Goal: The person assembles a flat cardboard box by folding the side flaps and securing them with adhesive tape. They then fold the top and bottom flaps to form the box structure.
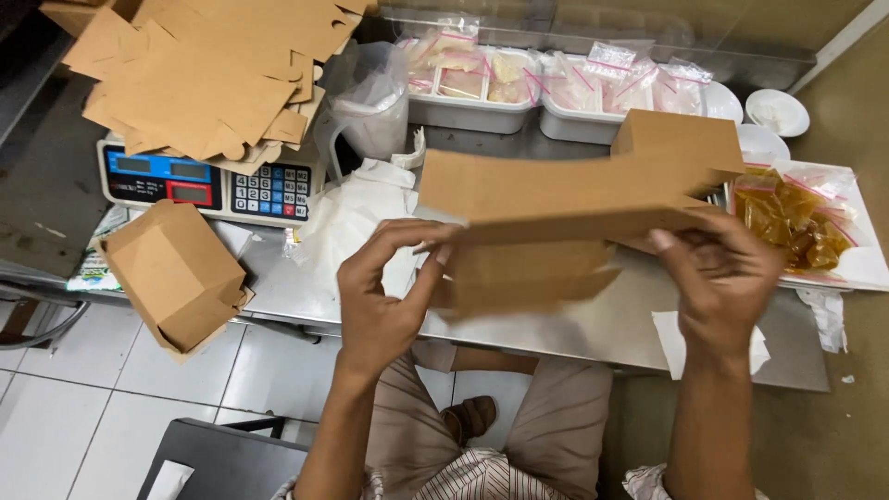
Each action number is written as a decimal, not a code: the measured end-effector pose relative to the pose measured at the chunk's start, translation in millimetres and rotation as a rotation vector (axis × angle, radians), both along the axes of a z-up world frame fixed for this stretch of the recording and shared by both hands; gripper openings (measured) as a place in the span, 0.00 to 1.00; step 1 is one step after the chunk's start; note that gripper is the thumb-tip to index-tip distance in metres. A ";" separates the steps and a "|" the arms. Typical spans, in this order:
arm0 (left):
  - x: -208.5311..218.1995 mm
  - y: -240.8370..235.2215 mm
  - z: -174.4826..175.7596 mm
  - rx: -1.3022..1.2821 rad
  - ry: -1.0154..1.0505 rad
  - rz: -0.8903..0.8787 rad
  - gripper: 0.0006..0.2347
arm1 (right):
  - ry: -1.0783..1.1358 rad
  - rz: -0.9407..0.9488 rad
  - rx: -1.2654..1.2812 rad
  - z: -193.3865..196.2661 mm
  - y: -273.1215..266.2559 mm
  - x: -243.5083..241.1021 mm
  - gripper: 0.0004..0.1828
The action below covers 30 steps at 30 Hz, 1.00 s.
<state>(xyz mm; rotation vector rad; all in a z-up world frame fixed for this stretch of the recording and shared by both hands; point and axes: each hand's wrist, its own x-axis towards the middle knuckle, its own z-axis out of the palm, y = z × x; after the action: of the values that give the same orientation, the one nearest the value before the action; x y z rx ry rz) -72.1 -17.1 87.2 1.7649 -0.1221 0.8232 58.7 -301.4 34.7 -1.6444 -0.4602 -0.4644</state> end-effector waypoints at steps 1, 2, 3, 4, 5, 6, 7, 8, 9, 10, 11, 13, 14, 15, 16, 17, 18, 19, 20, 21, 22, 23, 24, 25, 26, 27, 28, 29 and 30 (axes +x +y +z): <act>-3.5 1.9 4.7 0.004 -0.001 0.000 0.07 | -0.001 0.000 0.004 2.4 -1.2 2.2 0.17; -6.5 3.5 9.1 0.120 -0.108 0.013 0.07 | -0.141 0.103 0.069 4.6 -2.8 4.9 0.10; -9.4 3.9 12.7 0.234 -0.213 0.021 0.07 | -0.279 0.199 0.133 6.4 -6.3 6.3 0.04; -11.4 3.4 13.0 0.234 -0.213 0.016 0.07 | -0.279 0.194 0.134 5.9 -10.9 3.9 0.04; -14.4 3.3 13.2 0.300 -0.206 0.041 0.12 | -0.285 0.217 0.075 4.7 -14.8 0.8 0.08; -17.4 3.6 13.2 0.366 -0.200 0.065 0.18 | -0.290 0.240 0.016 3.4 -18.4 -2.5 0.14; -16.3 5.9 4.5 0.367 -0.199 0.063 0.18 | -0.289 0.238 0.017 -3.3 -17.8 -6.6 0.14; -15.4 8.5 -4.3 0.403 -0.145 0.028 0.16 | -0.215 0.247 -0.015 -9.9 -16.9 -11.0 0.13; -15.5 11.1 -13.2 0.437 -0.087 -0.005 0.15 | -0.139 0.258 -0.046 -16.7 -15.9 -15.7 0.19; -12.8 9.6 -22.5 0.438 -0.084 -0.005 0.15 | -0.136 0.258 -0.045 -27.6 -14.2 -18.4 0.19; -10.6 7.9 -32.4 0.470 0.033 -0.001 0.11 | -0.084 0.229 -0.127 -38.5 -12.7 -21.4 0.15; -5.0 4.0 -58.1 0.501 0.154 0.004 0.09 | -0.028 0.201 -0.210 -53.4 -8.1 -28.5 0.13; -1.4 1.6 -74.1 0.586 0.250 -0.006 0.10 | 0.032 0.218 -0.295 -57.3 -5.1 -32.2 0.16; 1.7 -1.7 -90.6 0.669 0.348 -0.021 0.10 | 0.096 0.231 -0.382 -61.5 -3.5 -37.7 0.19; 0.4 -3.2 -94.7 0.666 0.353 -0.026 0.10 | 0.104 0.231 -0.385 -60.3 1.7 -42.8 0.19; 1.9 -5.3 -98.3 0.700 0.408 -0.042 0.10 | 0.127 0.266 -0.414 -58.6 5.6 -47.0 0.19; 3.6 -7.7 -102.0 0.735 0.462 -0.058 0.09 | 0.150 0.301 -0.444 -56.9 9.4 -50.9 0.20; 4.6 -8.6 -102.7 0.735 0.466 -0.068 0.09 | 0.159 0.296 -0.444 -57.4 10.3 -52.6 0.20; 5.4 -9.1 -103.4 0.748 0.495 -0.073 0.08 | 0.167 0.315 -0.469 -57.7 11.5 -54.4 0.17; 7.3 -9.2 -103.8 0.762 0.521 -0.074 0.09 | 0.170 0.336 -0.495 -57.5 13.3 -54.4 0.16; 8.7 -10.8 -104.7 0.761 0.522 -0.080 0.09 | 0.175 0.332 -0.496 -60.5 13.3 -53.2 0.16; 10.3 -11.8 -105.3 0.763 0.529 -0.106 0.12 | 0.153 0.328 -0.542 -63.5 13.9 -51.0 0.16; 11.8 -12.9 -105.8 0.766 0.537 -0.132 0.16 | 0.131 0.325 -0.588 -66.4 14.6 -48.8 0.17; 13.0 -14.7 -110.5 0.766 0.537 -0.134 0.16 | 0.132 0.323 -0.587 -65.2 17.3 -49.4 0.17; 14.3 -16.4 -115.3 0.799 0.564 -0.141 0.19 | 0.134 0.296 -0.605 -64.1 20.0 -49.7 0.14; 15.1 -18.4 -120.5 0.830 0.593 -0.151 0.24 | 0.138 0.268 -0.623 -63.2 22.4 -50.8 0.12; 15.4 -22.3 -121.1 0.830 0.594 -0.156 0.24 | 0.143 0.266 -0.624 -63.6 22.8 -51.4 0.12; 15.9 -26.4 -121.5 0.851 0.607 -0.158 0.28 | 0.168 0.259 -0.603 -64.1 23.0 -51.8 0.11; 16.6 -30.5 -121.9 0.871 0.620 -0.159 0.33 | 0.194 0.252 -0.582 -64.4 23.3 -51.9 0.10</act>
<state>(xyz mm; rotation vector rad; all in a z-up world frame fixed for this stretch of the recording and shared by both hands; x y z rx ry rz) -55.5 -47.6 -34.8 2.7053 -0.2241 0.0405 6.7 -278.1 -29.8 -2.1263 -0.6881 0.0307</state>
